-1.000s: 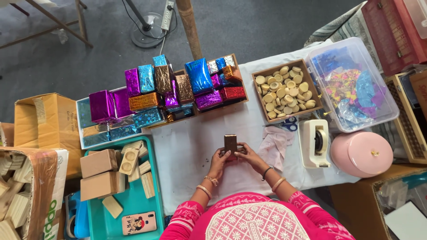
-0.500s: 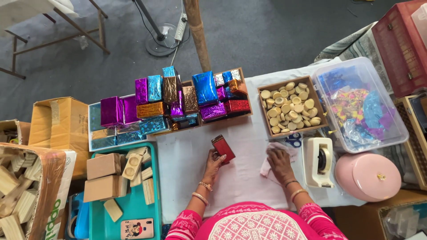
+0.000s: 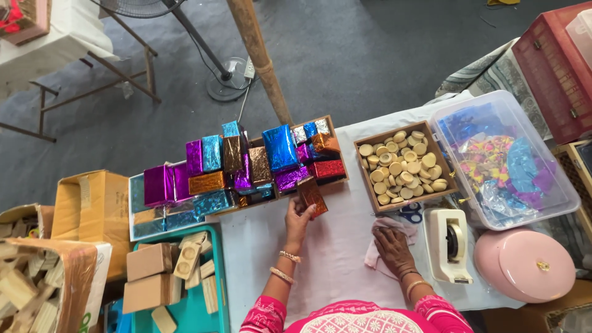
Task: Wrapping wooden blocks with colorful foil paper.
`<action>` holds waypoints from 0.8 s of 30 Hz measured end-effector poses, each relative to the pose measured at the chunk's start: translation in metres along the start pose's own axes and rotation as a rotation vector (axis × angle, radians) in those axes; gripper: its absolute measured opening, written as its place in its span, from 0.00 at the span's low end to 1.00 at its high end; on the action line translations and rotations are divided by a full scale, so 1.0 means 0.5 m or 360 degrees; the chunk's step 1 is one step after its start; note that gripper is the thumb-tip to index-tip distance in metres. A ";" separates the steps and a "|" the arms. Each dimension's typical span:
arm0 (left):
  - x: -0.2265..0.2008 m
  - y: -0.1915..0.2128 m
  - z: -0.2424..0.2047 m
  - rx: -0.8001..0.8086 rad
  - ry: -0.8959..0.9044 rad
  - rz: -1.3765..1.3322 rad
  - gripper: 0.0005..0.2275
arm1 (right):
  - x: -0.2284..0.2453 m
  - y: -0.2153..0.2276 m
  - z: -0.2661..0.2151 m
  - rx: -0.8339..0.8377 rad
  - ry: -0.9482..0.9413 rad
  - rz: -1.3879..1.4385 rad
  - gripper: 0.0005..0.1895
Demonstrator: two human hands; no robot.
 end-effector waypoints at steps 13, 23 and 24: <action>-0.314 -0.087 0.123 -0.0582 -0.0237 0.1249 0.25 | -0.013 -0.012 -0.002 0.0035 -0.0128 0.0104 0.18; -0.304 -0.123 0.164 -0.0598 -0.0385 0.1662 0.22 | -0.035 -0.015 -0.009 -0.0040 -0.0389 0.0282 0.19; -0.298 -0.126 0.167 -0.0585 -0.0371 0.1690 0.22 | -0.036 -0.017 -0.009 -0.0033 -0.0400 0.0279 0.18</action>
Point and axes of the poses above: each hand's wrist, its own z-axis towards the middle knuckle, its own y-axis out of the back of the hand, x = y × z, the point moved 9 cm from there along z, towards the middle knuckle, and after that the axes turned 7 degrees about y, right-handed, at the moved point
